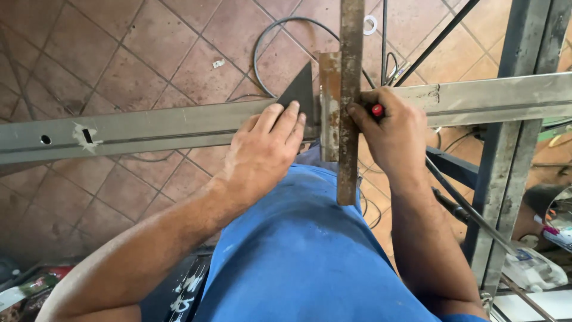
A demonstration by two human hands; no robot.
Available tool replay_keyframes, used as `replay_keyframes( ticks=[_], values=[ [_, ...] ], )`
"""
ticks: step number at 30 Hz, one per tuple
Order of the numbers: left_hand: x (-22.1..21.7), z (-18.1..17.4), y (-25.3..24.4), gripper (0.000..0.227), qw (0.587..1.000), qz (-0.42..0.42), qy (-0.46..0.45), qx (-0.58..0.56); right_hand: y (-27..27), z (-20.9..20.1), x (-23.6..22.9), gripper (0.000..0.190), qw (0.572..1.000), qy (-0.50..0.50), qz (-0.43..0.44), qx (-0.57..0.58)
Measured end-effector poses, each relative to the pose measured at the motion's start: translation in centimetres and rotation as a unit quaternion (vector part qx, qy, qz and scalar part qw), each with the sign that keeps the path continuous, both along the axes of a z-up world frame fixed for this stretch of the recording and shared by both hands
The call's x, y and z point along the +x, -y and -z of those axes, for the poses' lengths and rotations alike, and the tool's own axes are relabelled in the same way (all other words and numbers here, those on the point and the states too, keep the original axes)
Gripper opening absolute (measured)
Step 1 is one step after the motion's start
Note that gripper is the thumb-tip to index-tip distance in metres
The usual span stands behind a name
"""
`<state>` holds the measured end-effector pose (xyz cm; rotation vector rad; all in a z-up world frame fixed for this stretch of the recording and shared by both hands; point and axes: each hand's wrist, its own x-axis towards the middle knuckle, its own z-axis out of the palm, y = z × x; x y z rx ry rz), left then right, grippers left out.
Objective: Marking measurement lines on metal rectangular tubing using a speed square and a marker.
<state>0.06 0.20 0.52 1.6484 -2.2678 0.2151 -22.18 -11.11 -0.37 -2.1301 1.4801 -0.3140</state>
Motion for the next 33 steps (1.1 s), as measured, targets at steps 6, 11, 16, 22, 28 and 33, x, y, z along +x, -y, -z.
replay_keyframes(
  ticks=[6,11,16,22,28,33],
  values=[
    [-0.1,0.1,0.2,0.025,0.999,-0.026,0.031,0.001,-0.1,1.2,0.3,0.026,1.0,0.012,-0.01,-0.019],
    [-1.0,-2.7,0.8,0.04,0.998,-0.04,0.025,0.038,-0.2,1.2,0.3,0.024,1.0,0.005,0.002,-0.01],
    [-2.4,-2.3,1.3,0.064,0.994,-0.041,0.065,0.077,-0.1,1.3,0.4,0.022,1.0,0.019,0.011,-0.011],
    [-2.8,-2.1,1.9,0.055,0.994,-0.041,0.056,0.082,0.4,-4.3,-1.4,0.017,0.99,0.119,0.05,0.055],
    [-3.0,-4.2,2.6,0.067,0.97,-0.034,0.132,0.203,-1.2,-4.5,-6.1,0.076,0.944,0.322,0.052,-0.055],
    [-3.0,-3.2,2.2,0.088,0.949,-0.034,0.167,0.265,-4.0,-1.3,-4.1,0.022,0.974,0.186,0.054,-0.115]
  ],
)
